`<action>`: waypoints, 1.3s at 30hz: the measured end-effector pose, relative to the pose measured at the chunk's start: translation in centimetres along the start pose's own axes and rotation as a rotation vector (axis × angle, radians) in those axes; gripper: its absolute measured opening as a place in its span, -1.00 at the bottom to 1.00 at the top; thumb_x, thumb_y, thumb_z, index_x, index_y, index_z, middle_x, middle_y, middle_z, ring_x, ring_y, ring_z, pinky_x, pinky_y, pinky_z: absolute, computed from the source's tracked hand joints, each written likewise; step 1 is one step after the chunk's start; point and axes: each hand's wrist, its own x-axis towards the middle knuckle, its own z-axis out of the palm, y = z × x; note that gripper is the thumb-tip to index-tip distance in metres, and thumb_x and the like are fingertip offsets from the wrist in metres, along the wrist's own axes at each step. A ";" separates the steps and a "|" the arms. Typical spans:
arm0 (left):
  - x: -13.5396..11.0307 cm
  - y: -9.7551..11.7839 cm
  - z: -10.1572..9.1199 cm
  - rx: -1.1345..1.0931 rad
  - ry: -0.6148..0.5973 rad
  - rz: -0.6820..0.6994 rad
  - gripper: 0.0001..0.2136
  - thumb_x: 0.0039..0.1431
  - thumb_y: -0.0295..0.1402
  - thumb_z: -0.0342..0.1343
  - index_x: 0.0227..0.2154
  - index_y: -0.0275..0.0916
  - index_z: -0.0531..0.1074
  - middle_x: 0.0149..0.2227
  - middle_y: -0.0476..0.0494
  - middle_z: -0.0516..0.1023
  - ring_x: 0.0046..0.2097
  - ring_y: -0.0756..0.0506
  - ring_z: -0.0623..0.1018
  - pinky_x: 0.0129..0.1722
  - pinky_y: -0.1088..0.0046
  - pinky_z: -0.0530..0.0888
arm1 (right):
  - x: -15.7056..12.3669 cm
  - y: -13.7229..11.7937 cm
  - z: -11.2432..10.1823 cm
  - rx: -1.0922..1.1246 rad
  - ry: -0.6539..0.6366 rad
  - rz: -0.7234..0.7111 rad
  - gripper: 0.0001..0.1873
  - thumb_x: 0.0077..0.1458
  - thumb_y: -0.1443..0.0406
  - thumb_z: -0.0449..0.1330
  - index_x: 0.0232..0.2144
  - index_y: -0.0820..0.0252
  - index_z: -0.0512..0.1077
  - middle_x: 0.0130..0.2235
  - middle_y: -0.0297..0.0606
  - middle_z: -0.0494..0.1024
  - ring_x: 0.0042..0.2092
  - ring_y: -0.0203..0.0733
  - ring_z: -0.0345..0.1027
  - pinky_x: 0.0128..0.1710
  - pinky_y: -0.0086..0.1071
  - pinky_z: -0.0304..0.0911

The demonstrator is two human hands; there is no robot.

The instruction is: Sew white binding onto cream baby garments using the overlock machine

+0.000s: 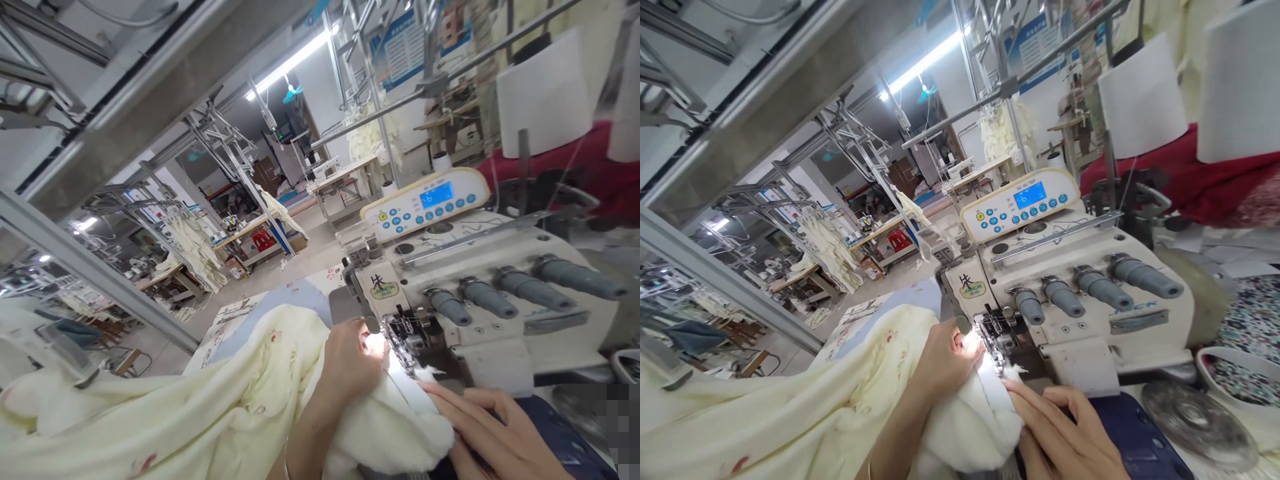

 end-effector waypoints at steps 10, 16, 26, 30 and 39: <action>-1.7 -3.2 -3.6 -0.107 -0.175 0.554 -0.58 0.14 -0.03 0.08 -0.12 -0.27 0.41 -0.24 -0.19 0.43 -0.22 -0.12 0.38 -0.16 0.36 0.35 | 1.1 1.6 -0.2 0.270 -0.007 -0.103 -0.86 0.08 0.40 0.16 -0.43 0.13 0.52 -0.32 -0.31 0.59 -0.35 -0.28 0.43 -0.37 -0.48 0.42; -2.0 -2.6 -7.2 0.152 -0.340 0.600 -0.81 0.13 -0.25 0.11 -0.27 -0.23 0.50 -0.25 -0.17 0.43 -0.20 -0.11 0.40 -0.17 0.35 0.36 | 0.9 1.4 0.1 0.282 0.012 -0.089 -0.81 0.06 0.42 0.18 -0.26 0.12 0.50 -0.24 -0.29 0.58 -0.34 -0.29 0.39 -0.39 -0.46 0.41; -4.3 2.1 -8.6 0.464 -0.542 0.691 -0.66 0.04 -0.33 0.19 -0.11 -0.27 0.35 -0.36 -0.11 0.50 -0.30 -0.11 0.45 -0.18 0.34 0.40 | 0.5 1.7 -0.6 0.171 -0.094 -0.152 -0.75 0.18 0.31 0.12 -0.08 0.18 0.43 -0.13 -0.20 0.52 -0.09 -0.18 0.32 -0.19 -0.37 0.40; -5.5 2.5 -8.9 0.634 -0.402 0.734 -0.70 0.16 -0.50 -0.01 -0.05 -0.21 0.37 -0.31 -0.11 0.51 -0.28 -0.10 0.46 -0.20 0.35 0.35 | 1.4 1.6 -1.2 0.132 -0.169 -0.152 -0.68 0.18 0.25 0.13 -0.01 0.19 0.39 -0.09 -0.16 0.47 0.00 -0.16 0.32 -0.10 -0.41 0.40; -4.2 2.9 -6.1 -0.063 -0.534 0.811 -0.83 0.29 -0.37 0.02 -0.37 -0.30 0.45 -0.30 -0.19 0.56 -0.23 -0.03 0.52 -0.19 0.49 0.45 | -0.4 -1.7 -2.0 0.066 -0.180 -0.094 -0.56 0.13 0.10 0.17 -0.01 0.19 0.34 -0.03 -0.16 0.46 -0.02 -0.17 0.41 -0.10 -0.48 0.40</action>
